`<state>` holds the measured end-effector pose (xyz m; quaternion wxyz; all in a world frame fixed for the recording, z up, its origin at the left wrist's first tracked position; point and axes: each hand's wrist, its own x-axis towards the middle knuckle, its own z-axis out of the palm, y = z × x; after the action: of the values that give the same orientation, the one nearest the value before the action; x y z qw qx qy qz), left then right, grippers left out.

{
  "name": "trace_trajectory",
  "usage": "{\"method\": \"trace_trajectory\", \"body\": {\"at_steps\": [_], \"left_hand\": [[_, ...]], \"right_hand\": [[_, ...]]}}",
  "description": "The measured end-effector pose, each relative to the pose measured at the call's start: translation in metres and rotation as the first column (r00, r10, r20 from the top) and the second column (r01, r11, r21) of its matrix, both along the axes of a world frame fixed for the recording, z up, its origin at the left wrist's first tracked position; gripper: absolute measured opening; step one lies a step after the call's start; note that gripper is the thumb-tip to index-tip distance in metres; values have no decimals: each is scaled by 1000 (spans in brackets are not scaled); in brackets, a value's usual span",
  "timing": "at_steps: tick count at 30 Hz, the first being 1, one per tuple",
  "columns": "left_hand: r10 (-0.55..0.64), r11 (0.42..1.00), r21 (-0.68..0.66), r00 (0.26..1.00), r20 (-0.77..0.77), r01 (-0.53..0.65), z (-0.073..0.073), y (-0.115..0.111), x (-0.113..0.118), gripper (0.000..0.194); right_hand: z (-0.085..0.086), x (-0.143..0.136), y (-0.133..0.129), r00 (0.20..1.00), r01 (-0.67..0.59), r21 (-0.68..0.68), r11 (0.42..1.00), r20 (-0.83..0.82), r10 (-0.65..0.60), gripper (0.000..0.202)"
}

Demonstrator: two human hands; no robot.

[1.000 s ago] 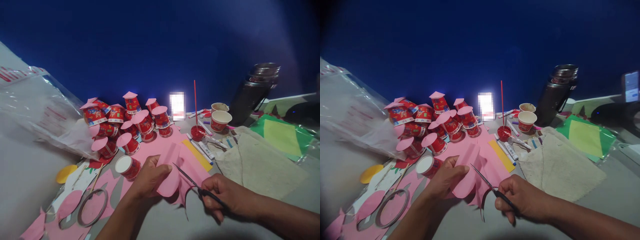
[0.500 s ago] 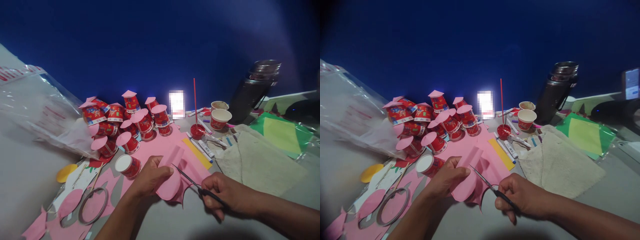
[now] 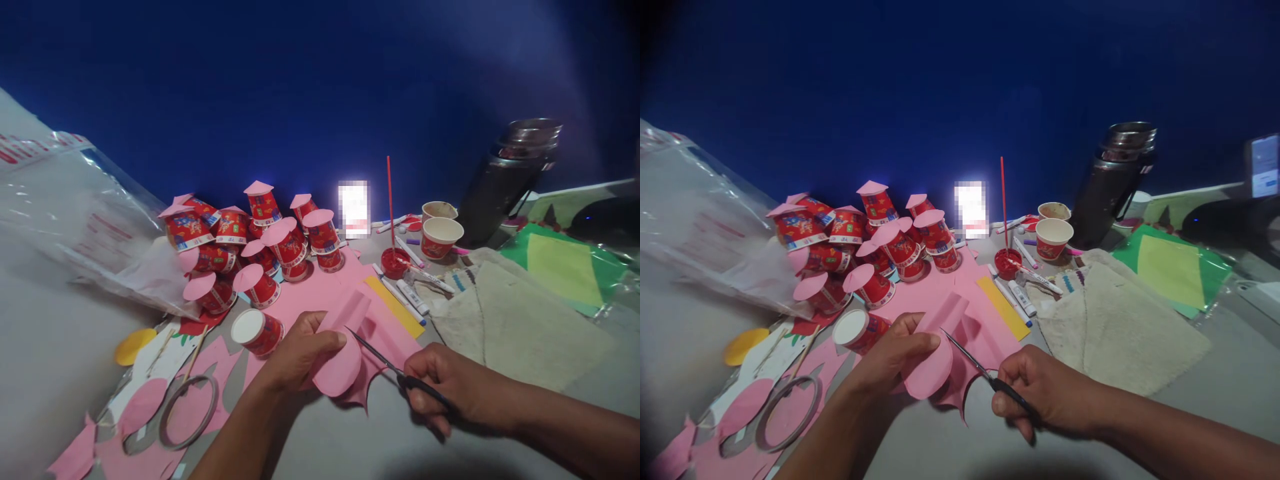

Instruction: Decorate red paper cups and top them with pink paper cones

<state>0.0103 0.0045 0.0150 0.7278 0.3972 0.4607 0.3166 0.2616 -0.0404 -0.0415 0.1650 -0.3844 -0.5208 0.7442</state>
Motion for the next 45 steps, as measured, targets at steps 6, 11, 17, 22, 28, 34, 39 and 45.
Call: {"method": "trace_trajectory", "body": {"at_steps": [6,11,17,22,28,34,39,45], "left_hand": [[129,991,14,989,76,-130,5,0,3,31],[104,994,32,994,37,-105,0,0,0,29],[53,998,44,999,6,-54,-9,1,-5,30],[40,998,50,999,0,-40,-7,2,-3,28],[37,999,33,999,-6,-37,-1,0,-1,28],[30,999,32,999,-26,-29,3,-1,2,27],[5,999,47,1000,-14,-5,2,-1,2,27],[13,997,71,1000,-21,-12,0,-1,1,24]], "right_hand": [[-4,-2,2,998,51,-14,999,-20,-51,46],[0,-3,2,1000,27,-5,1000,13,-27,49],[1,-1,0,1000,7,11,1000,21,-8,56],[0,0,1,1000,4,-16,1000,11,-4,59],[4,0,1,999,-7,-9,1000,34,7,53],[6,1,1,998,-22,13,1000,63,21,43],[8,0,1,997,-21,12,1000,76,20,45],[8,0,2,998,-19,18,1000,62,18,49]]}}
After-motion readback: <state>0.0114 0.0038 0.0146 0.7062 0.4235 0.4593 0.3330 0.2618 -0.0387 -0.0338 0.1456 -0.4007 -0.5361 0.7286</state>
